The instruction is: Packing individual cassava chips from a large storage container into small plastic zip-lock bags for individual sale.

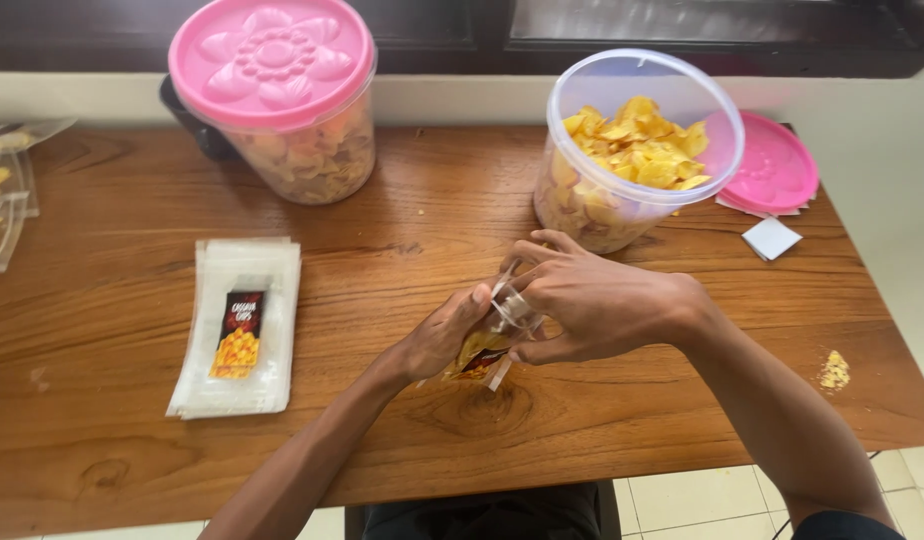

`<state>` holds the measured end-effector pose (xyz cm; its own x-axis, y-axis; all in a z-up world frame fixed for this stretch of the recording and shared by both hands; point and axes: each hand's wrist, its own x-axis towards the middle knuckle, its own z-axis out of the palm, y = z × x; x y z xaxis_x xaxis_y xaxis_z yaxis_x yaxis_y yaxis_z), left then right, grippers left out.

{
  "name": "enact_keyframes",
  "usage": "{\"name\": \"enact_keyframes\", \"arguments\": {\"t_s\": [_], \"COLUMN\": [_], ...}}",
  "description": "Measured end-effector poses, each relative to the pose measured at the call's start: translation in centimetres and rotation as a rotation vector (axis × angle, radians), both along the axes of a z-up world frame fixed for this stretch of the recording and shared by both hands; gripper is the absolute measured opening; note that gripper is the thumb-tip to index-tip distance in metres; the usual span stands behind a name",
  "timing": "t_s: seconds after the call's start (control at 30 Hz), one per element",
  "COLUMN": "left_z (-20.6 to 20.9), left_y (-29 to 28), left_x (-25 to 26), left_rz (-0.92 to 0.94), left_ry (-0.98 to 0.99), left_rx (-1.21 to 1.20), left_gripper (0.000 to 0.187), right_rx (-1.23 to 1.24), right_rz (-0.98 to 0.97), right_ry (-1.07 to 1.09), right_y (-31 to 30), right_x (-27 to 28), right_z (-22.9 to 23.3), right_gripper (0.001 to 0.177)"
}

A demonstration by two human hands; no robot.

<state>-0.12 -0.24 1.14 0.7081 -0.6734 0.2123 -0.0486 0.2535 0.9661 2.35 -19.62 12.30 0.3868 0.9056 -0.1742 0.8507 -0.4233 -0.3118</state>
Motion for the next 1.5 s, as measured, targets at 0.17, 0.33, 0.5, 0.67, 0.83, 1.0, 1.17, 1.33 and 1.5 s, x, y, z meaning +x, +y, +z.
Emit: {"name": "enact_keyframes", "arguments": {"t_s": [0.17,0.33,0.5,0.67,0.83,1.0,1.17,1.33,1.5], "left_z": [0.5,-0.9,-2.0,-2.5,-3.7,-4.2,-3.6,-3.7,-2.8], "left_y": [0.1,-0.2,-0.6,-0.7,-0.8,-0.9,-0.9,-0.9,-0.7], "left_x": [0.0,0.3,0.1,0.4,0.4,0.5,0.3,0.4,0.4], "left_rz": [-0.02,-0.011,-0.014,-0.002,0.021,0.029,0.022,-0.001,-0.018], "left_ry": [0.041,0.016,0.112,0.164,0.213,0.17,0.196,0.169,0.183], "left_rx": [-0.024,-0.155,-0.236,-0.273,-0.298,-0.272,-0.286,-0.271,-0.28], "left_gripper": [0.082,0.082,0.085,0.086,0.087,0.088,0.087,0.088,0.09], "right_rx": [0.294,0.577,-0.285,-0.412,-0.36,-0.178,-0.137,-0.145,-0.095], "right_rz": [-0.043,-0.491,-1.014,-0.928,-0.871,-0.858,-0.848,-0.839,-0.836], "right_ry": [0.05,-0.057,-0.142,-0.144,-0.131,-0.051,-0.048,-0.032,-0.068], "right_y": [-2.3,-7.1,-10.5,-11.7,-11.7,-10.9,-11.5,-11.0,-12.9], "right_x": [0.9,4.6,9.7,12.5,12.3,11.1,10.7,10.9,12.8], "right_z": [3.2,5.1,5.1,2.3,2.0,3.0,3.0,2.7,1.0], "right_gripper": [0.026,0.017,0.048,0.048,0.032,0.032,0.027,0.038,0.03]}}
